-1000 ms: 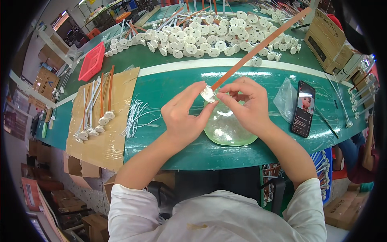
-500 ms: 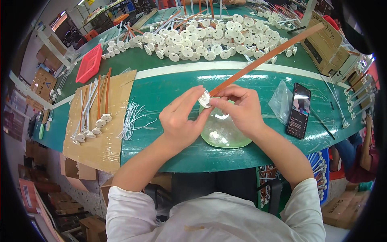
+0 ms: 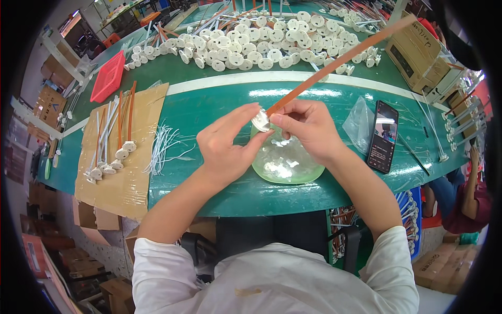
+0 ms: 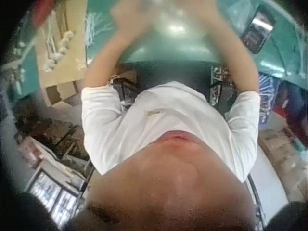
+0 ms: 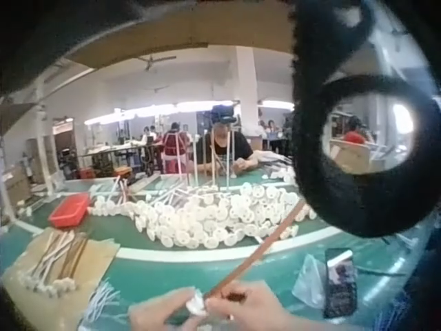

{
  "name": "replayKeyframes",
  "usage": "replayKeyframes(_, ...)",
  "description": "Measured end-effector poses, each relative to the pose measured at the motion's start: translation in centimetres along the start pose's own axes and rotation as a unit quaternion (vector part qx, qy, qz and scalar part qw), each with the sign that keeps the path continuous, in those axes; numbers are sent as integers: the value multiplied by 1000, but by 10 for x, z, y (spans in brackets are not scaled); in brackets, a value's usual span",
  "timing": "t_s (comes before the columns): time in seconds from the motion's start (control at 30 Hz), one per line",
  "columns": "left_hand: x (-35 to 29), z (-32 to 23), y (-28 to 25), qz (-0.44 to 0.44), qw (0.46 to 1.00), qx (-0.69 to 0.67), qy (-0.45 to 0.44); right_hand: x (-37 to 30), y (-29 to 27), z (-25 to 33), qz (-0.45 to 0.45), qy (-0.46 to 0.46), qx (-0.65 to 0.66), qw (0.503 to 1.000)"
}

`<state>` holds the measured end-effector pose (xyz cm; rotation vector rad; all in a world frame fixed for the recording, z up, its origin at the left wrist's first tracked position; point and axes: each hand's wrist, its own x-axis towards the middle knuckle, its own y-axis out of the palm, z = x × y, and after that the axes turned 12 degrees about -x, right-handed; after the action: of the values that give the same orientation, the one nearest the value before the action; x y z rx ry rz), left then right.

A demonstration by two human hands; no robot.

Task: Assembling small plastic base components onto LED light strips using a hand tool.

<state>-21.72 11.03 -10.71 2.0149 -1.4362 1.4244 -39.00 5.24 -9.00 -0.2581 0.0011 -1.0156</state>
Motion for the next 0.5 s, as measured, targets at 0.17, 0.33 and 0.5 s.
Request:
replayKeyframes(0.17, -3, 5, 3, -7, 991, -80, -105, 2, -11, 2, 18, 34, 160, 986)
replayKeyframes(0.33, 2, 2, -4, 18, 862, -401, -309, 22, -64, 9, -233, -7, 282, 930)
replayKeyframes(0.5, 5, 8, -6, 10, 820, -460, -339, 29, -91, 0, -371, -1, 346, 861)
